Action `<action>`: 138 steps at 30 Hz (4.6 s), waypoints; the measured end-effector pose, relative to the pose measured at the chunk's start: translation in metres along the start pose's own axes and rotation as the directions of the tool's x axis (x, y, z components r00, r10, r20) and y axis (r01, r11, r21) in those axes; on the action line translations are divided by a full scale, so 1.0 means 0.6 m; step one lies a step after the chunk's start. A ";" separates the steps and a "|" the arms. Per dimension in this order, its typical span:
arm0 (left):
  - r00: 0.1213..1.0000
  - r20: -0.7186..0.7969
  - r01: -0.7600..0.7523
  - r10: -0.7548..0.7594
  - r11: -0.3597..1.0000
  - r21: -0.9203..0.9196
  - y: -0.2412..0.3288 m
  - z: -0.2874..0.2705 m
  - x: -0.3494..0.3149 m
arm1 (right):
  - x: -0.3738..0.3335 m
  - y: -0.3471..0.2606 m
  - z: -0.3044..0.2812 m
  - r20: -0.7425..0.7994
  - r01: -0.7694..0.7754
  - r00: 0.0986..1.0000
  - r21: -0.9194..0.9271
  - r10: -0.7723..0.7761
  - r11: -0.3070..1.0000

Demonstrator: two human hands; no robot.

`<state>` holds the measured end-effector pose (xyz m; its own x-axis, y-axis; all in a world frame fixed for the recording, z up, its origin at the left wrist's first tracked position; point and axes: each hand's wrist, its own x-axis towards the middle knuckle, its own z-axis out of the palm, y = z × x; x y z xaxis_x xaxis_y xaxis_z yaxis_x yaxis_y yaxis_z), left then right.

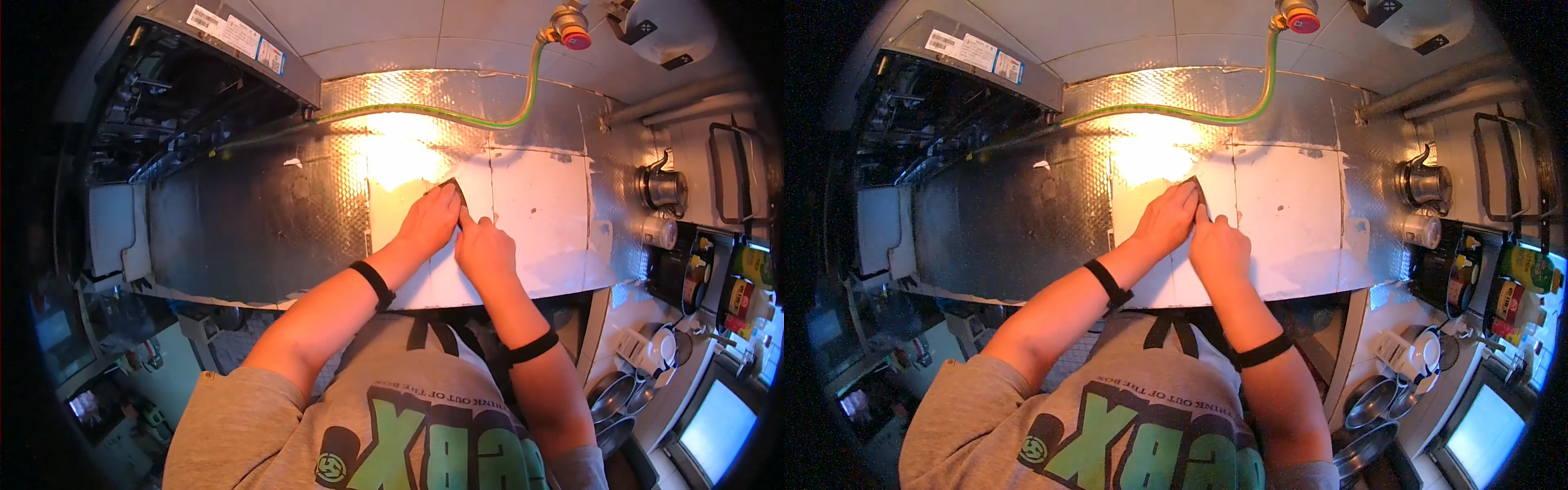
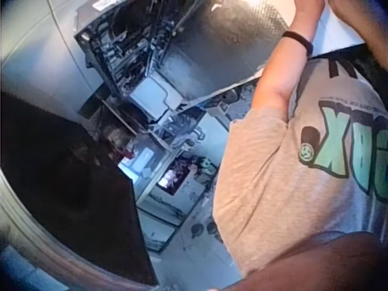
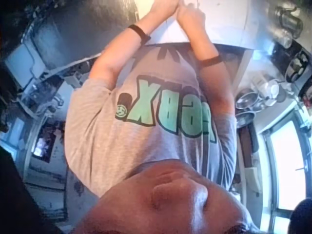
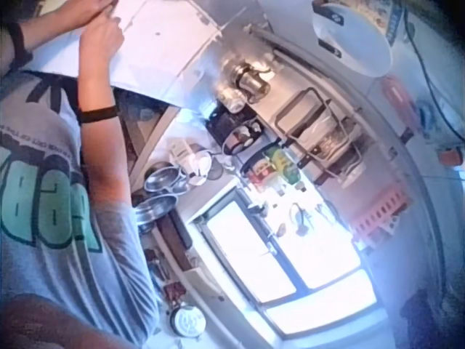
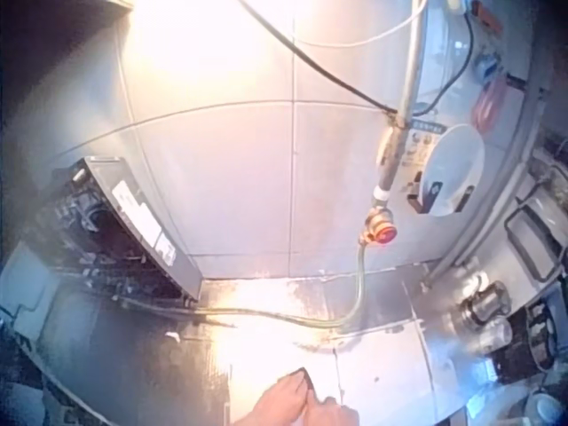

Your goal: Scrape white debris or adhesive from a metallic surface using a hand scraper.

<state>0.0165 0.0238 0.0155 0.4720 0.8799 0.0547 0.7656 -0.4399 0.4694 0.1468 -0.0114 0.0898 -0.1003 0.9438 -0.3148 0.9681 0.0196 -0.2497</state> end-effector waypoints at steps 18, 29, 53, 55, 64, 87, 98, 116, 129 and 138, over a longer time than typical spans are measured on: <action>0.997 -0.008 0.070 -0.070 0.997 -0.025 0.016 -0.008 0.015 | 0.037 -0.001 -0.019 0.129 -0.069 0.989 0.016 0.066 0.997; 0.996 -0.004 0.084 -0.084 0.996 0.016 0.012 -0.001 0.022 | 0.048 -0.007 -0.035 0.174 -0.074 0.982 0.010 0.071 0.997; 0.994 -0.098 0.048 -0.041 0.996 0.072 0.015 -0.003 0.023 | 0.046 -0.002 -0.021 0.153 -0.093 0.985 0.070 0.081 0.993; 0.996 -0.004 0.084 -0.084 0.995 0.053 0.014 -0.006 0.022 | 0.045 -0.004 -0.023 0.171 -0.093 0.982 0.071 0.080 0.993; 0.976 -0.216 0.012 0.015 0.993 0.121 0.000 -0.003 0.043 | 0.061 -0.007 -0.035 0.121 -0.087 0.989 0.058 0.079 0.995; 0.993 -0.109 0.039 -0.035 0.999 0.029 -0.009 0.007 0.009 | 0.028 -0.035 -0.022 0.222 -0.093 0.972 0.041 0.081 0.995; 0.973 -0.208 -0.099 0.100 0.995 0.016 0.000 -0.002 -0.035 | -0.031 0.007 0.013 0.083 -0.095 0.994 0.270 0.075 0.958; 0.975 -0.116 -0.141 0.191 0.927 0.347 -0.022 0.042 -0.019 | 0.023 -0.033 -0.009 0.201 -0.166 0.970 0.133 0.138 0.977; 0.988 -0.081 -0.108 0.129 0.969 0.224 -0.006 0.009 -0.004 | 0.035 -0.032 -0.003 0.171 -0.154 0.977 0.165 0.125 0.974; 0.983 -0.097 -0.130 0.156 0.964 0.233 -0.009 0.017 -0.002 | 0.035 -0.036 -0.027 0.186 -0.189 0.970 0.151 0.160 0.970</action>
<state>0.0166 0.0233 0.0038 0.5412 0.8137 0.2120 0.7782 -0.5802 0.2404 0.1274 0.0131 0.1033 0.0151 0.8570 -0.5151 0.9238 -0.2091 -0.3208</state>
